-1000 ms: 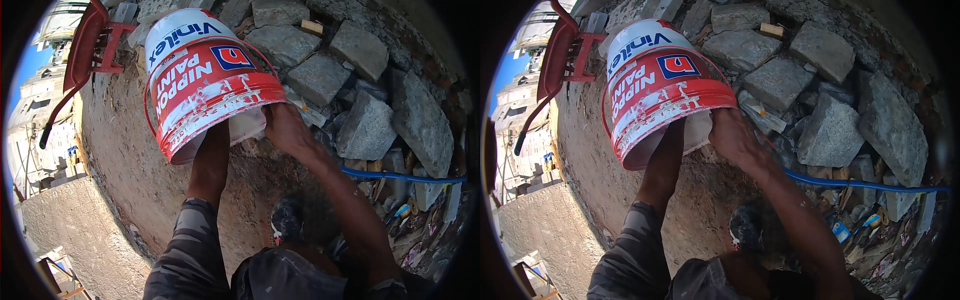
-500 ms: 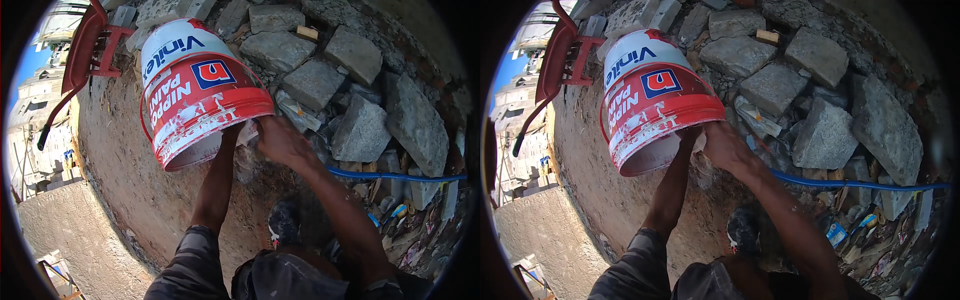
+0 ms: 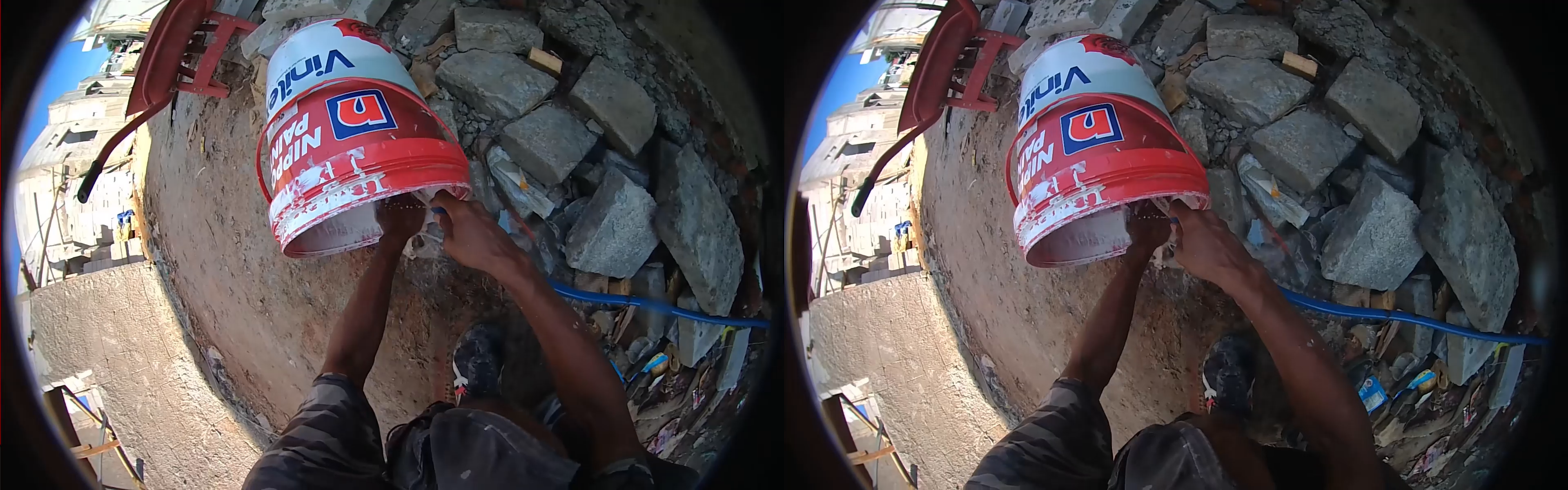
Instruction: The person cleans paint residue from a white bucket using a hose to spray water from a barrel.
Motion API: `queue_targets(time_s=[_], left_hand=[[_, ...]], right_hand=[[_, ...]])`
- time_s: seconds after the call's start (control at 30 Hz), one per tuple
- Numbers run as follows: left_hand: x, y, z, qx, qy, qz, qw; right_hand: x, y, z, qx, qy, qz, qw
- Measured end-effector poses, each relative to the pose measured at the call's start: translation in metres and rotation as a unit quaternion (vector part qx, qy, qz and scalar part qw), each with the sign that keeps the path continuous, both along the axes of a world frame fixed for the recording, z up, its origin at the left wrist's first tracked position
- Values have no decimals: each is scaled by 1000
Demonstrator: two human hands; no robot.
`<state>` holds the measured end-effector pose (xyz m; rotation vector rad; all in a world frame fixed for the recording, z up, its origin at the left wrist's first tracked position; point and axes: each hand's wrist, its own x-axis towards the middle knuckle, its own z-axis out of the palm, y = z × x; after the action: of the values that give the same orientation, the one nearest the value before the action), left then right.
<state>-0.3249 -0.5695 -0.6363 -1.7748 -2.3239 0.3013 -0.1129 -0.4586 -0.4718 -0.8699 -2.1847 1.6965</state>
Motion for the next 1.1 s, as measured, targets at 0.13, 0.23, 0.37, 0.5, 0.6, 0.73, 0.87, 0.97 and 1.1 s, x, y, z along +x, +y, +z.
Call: queue_targets(time_s=[0.13, 0.23, 0.37, 0.5, 0.6, 0.73, 0.87, 0.97, 1.1], left_hand=[[-19, 12, -25, 110, -128, 28, 985], [-14, 25, -67, 345, -131, -59, 927], [-39, -4, -14, 113, -54, -22, 992], [-27, 45, 52, -108, -132, 96, 981], [-7, 57, 62, -32, -103, 79, 991], [-22, 31, -3, -210, -100, 135, 963], [-25, 38, -9, 138, -132, 9, 982], [29, 34, -12, 217, -83, -52, 971], [-30, 59, 29, -83, -139, 62, 985]], right_hand=[[7, -9, 0, -16, 4, -17, 1000], [-1, -14, -2, -1, -20, -34, 999], [-1, -12, 17, 10, 46, -25, 999], [3, -25, 17, 3, 18, -35, 999], [-2, -21, 17, 1, 8, -18, 1000], [4, -23, 11, 26, 2, -65, 998], [6, -28, 12, 9, -13, -52, 999], [4, -24, 22, 47, 22, -82, 995], [12, -27, 11, 24, -12, -84, 996]])
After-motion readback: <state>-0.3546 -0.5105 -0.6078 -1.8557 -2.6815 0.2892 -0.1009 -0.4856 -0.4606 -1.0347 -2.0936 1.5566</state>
